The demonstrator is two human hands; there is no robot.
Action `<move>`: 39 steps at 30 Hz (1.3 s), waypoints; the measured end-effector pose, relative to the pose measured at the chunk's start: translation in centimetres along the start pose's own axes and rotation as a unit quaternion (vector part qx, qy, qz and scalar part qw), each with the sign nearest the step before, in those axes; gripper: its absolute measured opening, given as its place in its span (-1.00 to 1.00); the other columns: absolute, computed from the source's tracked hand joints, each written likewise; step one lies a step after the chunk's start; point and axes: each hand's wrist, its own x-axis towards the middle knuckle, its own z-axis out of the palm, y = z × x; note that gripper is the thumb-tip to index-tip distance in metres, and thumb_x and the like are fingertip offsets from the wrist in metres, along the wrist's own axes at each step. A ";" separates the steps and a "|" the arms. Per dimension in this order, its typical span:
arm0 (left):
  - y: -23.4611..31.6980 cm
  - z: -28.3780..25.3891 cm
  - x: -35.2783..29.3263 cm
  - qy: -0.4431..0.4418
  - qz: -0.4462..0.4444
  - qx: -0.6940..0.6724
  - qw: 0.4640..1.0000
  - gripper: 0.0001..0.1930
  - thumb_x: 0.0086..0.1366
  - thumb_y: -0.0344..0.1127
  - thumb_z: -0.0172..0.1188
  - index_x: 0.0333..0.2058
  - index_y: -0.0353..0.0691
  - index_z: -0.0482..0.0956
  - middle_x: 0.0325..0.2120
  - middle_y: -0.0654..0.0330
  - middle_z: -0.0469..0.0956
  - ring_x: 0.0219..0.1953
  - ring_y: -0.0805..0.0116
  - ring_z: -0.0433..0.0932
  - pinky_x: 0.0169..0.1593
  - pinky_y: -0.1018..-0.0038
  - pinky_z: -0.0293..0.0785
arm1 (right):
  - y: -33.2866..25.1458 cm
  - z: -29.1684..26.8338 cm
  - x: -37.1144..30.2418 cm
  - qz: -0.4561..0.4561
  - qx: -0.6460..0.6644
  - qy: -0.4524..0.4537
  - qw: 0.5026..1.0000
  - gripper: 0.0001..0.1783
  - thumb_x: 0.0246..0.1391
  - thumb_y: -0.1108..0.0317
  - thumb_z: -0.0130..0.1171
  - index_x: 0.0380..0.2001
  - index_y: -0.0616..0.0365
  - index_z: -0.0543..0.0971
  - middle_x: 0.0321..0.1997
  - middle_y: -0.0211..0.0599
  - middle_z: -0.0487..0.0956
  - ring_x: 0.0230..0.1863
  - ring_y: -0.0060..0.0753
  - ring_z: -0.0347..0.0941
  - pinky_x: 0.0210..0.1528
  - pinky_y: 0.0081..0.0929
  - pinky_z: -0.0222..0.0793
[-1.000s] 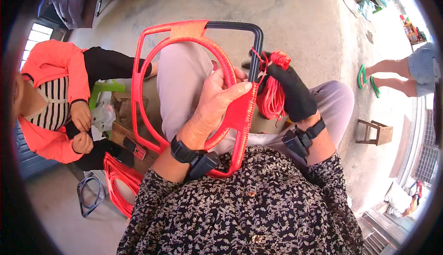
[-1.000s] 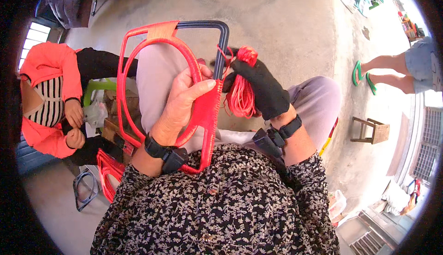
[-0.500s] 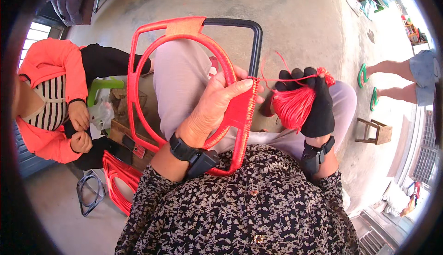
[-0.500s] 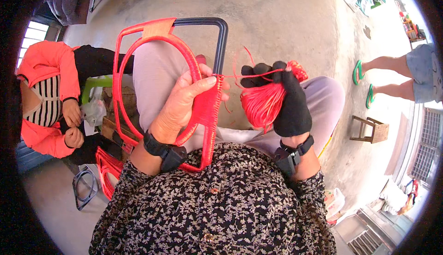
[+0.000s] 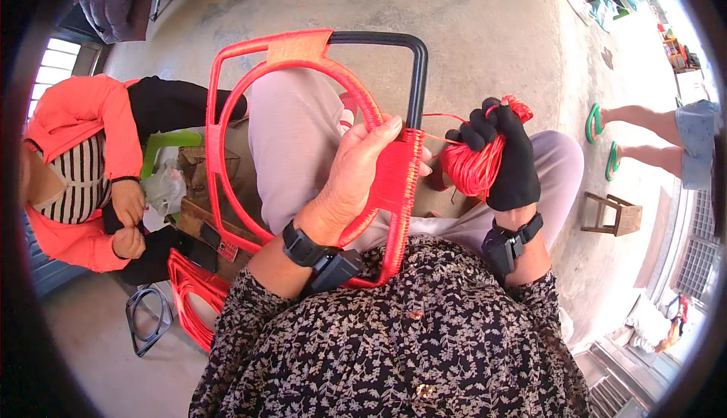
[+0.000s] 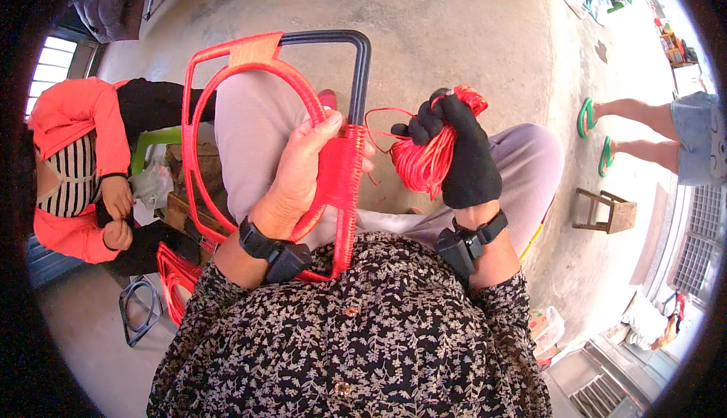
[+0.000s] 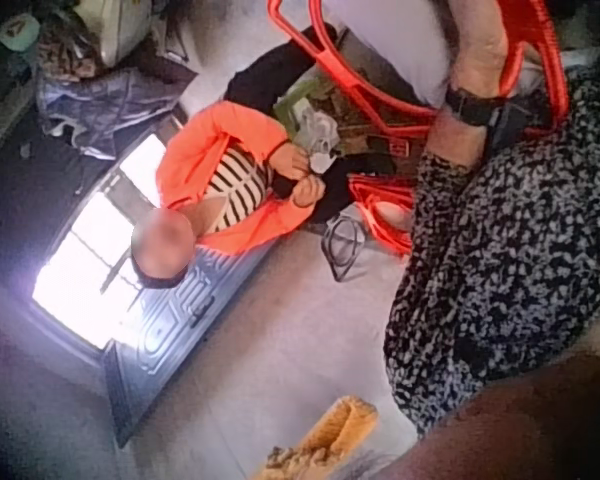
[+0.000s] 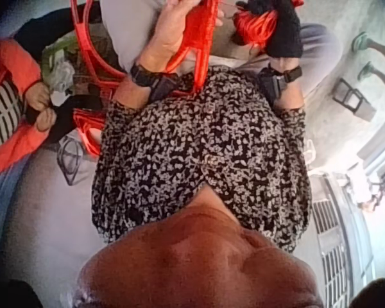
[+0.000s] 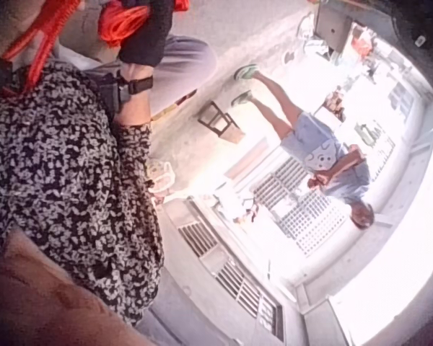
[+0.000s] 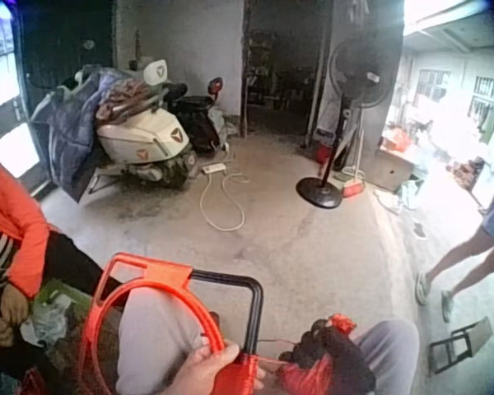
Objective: The person wraps red cord around a black frame by hand, repeatedly looping the cord through the center and pulling it tight. They continue threading the cord from a bundle around the frame's edges to cover the structure.
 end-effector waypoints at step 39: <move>0.9 0.9 -1.8 0.006 0.040 0.114 0.993 -0.84 0.24 -0.32 0.18 -0.24 -0.14 0.41 -0.47 0.15 0.57 -0.49 0.39 0.58 -0.42 0.54 0.52 | -8.3 -3.7 -9.3 -0.190 -0.263 0.311 0.893 -0.47 0.23 -0.01 -0.02 0.05 0.22 0.42 -0.18 -0.28 0.54 -0.42 -0.56 0.35 -0.36 -0.60 0.31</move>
